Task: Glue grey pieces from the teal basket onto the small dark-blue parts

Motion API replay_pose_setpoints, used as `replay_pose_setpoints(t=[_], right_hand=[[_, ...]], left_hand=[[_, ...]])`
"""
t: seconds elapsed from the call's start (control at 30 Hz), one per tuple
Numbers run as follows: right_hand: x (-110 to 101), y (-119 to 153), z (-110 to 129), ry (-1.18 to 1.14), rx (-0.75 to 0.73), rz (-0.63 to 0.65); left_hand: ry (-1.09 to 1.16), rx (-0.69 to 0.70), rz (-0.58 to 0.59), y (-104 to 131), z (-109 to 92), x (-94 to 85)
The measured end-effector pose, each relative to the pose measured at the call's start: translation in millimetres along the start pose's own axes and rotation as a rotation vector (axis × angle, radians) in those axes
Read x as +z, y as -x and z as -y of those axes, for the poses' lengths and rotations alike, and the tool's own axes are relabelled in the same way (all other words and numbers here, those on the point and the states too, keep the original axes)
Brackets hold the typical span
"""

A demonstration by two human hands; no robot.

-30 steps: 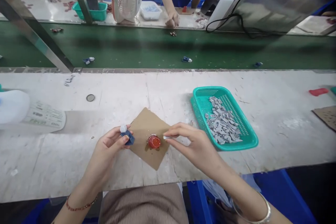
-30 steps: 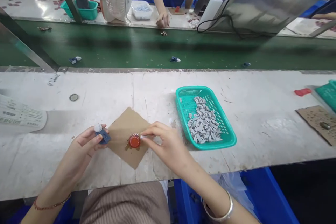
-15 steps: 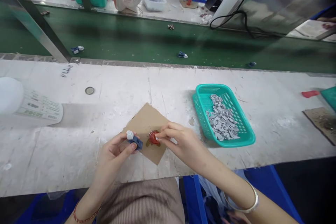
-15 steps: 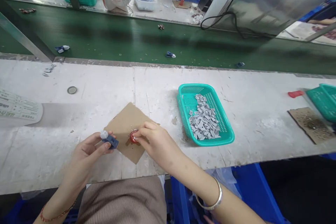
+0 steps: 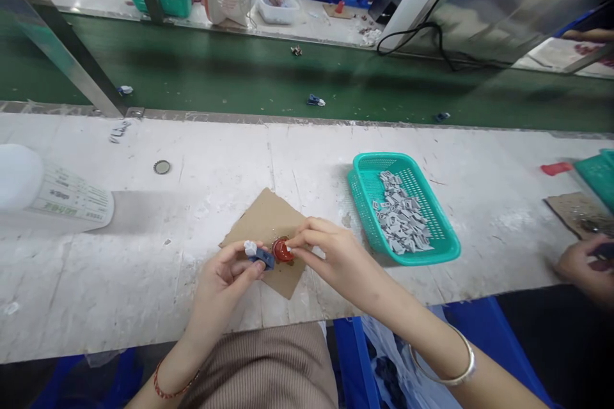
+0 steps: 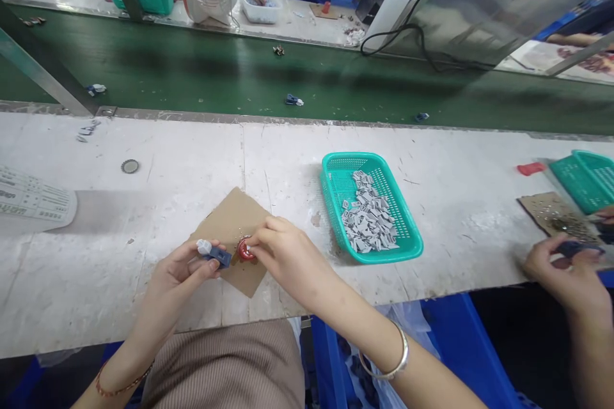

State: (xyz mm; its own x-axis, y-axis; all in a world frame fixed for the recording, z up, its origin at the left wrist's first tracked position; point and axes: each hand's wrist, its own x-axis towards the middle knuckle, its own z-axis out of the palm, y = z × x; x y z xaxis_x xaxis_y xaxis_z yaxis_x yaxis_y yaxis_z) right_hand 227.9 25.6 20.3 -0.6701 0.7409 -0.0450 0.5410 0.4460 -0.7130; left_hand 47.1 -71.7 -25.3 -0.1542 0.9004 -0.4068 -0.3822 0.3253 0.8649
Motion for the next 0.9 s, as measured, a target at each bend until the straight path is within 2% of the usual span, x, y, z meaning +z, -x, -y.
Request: replay_pose_setpoints(t=[0.1, 0.2, 0.3, 0.43, 0.63, 0.9], right_hand=[[-7.8, 0.0, 0.3, -0.324, 0.159, -0.063], [-9.7, 2.5, 1.1, -0.701, 0.310, -0.058], [-6.0, 6.1, 3.7, -0.895, 0.382, -0.029], [-1.8, 8.9, 9.3, -0.936, 0.401, -0.013], [-0.1, 9.9, 15.5, -0.873, 0.365, -0.028], [5.1, 15.2, 19.1, -0.792, 0.326, -0.095]], left_hand=[[0.004, 0.015, 0.022, -0.1, -1.8, 6.2], [0.003, 0.030, 0.065, 0.1, -5.1, 14.6], [0.015, 0.045, 0.094, 0.4, -8.2, 22.1], [0.052, 0.054, 0.110, 1.4, -8.4, 27.0], [0.059, 0.076, 0.095, 4.5, -4.2, 26.9], [0.079, 0.132, 0.067, 7.6, 0.8, 28.4]])
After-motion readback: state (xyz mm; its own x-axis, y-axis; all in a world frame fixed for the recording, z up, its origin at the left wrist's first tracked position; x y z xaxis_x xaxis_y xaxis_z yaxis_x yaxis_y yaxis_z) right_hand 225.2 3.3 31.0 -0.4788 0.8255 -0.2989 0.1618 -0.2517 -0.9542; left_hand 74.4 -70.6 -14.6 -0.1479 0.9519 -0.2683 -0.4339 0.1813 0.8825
